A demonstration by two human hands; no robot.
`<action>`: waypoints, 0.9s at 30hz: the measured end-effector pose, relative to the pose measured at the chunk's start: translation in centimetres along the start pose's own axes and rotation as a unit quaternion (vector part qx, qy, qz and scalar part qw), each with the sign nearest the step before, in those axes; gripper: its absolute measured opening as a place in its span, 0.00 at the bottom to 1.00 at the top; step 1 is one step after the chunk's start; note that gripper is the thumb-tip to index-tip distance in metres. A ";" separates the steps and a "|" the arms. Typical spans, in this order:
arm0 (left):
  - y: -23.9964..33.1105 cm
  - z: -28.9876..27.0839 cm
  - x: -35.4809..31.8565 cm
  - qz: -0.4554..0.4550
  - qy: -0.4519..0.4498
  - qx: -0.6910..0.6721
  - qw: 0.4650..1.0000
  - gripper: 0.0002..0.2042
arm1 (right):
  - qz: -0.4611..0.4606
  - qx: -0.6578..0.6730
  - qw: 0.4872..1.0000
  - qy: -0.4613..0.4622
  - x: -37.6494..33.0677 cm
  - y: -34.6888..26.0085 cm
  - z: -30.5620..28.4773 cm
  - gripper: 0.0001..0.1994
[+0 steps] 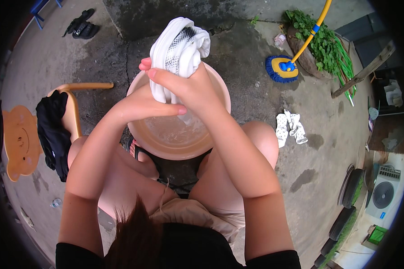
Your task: The person wrings water out of a white shirt over a pink basin, dips it back into the soapy water, and scrubs it by hand before wringing it out again.
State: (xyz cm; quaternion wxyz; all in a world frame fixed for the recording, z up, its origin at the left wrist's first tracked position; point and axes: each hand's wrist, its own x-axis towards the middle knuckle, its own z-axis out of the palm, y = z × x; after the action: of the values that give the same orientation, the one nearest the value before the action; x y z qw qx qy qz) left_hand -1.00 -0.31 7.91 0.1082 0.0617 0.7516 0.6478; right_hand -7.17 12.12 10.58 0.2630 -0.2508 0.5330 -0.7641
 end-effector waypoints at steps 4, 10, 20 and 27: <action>-0.3 1.8 0.3 -0.017 0.115 -0.059 0.991 0.20 | 0.058 0.038 0.998 -0.006 0.0 -1.4 -0.5 0.15; 0.5 3.4 1.0 -0.043 0.109 -0.018 0.993 0.19 | 0.086 0.071 0.994 -0.013 -0.1 -1.8 -1.2 0.18; -0.8 5.0 1.7 0.052 0.151 -0.028 0.987 0.15 | 0.103 0.121 0.987 -0.037 -0.3 -2.2 -1.9 0.17; -1.0 3.6 1.0 0.015 0.181 -0.009 0.983 0.21 | 0.086 -0.027 0.996 0.008 0.3 -2.5 -2.0 0.19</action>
State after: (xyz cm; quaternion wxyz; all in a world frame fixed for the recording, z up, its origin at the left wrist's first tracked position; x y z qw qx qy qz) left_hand -1.02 3.22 6.34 -0.0386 -0.0460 0.7517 0.6567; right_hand -9.11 14.01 12.39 0.3171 -0.2050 0.5747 -0.7260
